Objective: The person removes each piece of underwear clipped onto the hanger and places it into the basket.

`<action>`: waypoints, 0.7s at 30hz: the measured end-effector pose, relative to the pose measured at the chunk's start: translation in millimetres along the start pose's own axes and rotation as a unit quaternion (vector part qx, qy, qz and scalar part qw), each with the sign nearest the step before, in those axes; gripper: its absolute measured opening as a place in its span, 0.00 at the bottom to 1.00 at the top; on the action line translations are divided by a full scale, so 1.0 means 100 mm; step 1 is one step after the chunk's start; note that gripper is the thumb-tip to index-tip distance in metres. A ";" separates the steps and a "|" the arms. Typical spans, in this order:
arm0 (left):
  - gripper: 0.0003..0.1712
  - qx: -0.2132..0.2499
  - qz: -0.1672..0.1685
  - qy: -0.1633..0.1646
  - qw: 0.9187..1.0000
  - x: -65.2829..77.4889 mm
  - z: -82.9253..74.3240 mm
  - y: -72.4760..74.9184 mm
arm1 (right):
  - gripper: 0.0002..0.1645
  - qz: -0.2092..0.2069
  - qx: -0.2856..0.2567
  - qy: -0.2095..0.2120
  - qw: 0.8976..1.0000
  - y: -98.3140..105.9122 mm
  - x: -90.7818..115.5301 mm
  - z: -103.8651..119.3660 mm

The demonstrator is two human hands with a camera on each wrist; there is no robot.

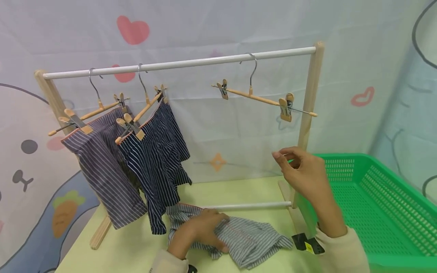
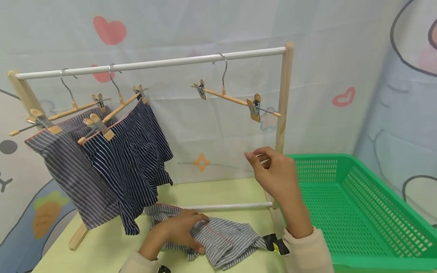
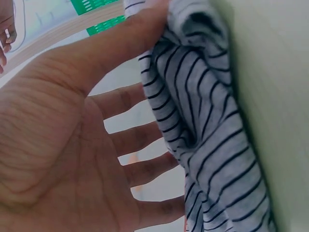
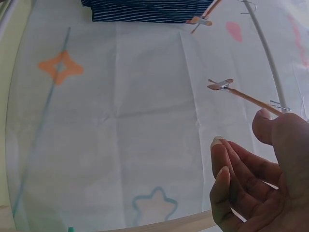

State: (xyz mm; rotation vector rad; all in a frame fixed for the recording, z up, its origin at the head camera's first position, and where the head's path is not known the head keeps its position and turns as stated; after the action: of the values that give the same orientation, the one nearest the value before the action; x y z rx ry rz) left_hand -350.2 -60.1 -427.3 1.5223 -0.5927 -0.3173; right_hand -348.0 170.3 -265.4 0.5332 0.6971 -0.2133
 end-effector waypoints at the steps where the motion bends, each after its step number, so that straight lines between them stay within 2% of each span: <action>1: 0.47 -0.006 0.000 0.001 1.000 0.00 0.00 0.00 | 0.26 0.004 0.002 -0.003 1.000 -0.01 0.00 0.00; 9: 0.43 -0.020 0.000 0.008 1.000 0.00 0.00 0.00 | 0.24 0.038 0.005 -0.004 0.999 -0.12 0.00 0.05; 17: 0.33 -0.014 -0.011 -0.033 0.999 0.00 -0.05 0.02 | 0.23 0.059 -0.012 0.029 0.998 -0.27 0.04 0.11; 21: 0.28 0.002 -0.015 -0.041 0.999 -0.03 -0.05 0.04 | 0.24 0.066 -0.020 0.033 0.997 -0.34 0.05 0.13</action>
State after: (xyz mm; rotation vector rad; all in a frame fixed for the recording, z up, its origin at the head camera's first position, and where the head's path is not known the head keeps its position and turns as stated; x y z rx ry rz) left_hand -350.8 -54.3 -423.1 1.5285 -0.6357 -0.4022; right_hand -348.8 134.6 -273.7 0.5475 0.7257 -0.0584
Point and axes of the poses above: each hand's wrist, its own x-axis away from the middle knuckle, its own y-axis out of the back of the hand, z = x × y, the point moved 8 cm from there along -x, towards the middle knuckle, and after that the axes turned 13 degrees about -x, right-handed, at the moved point
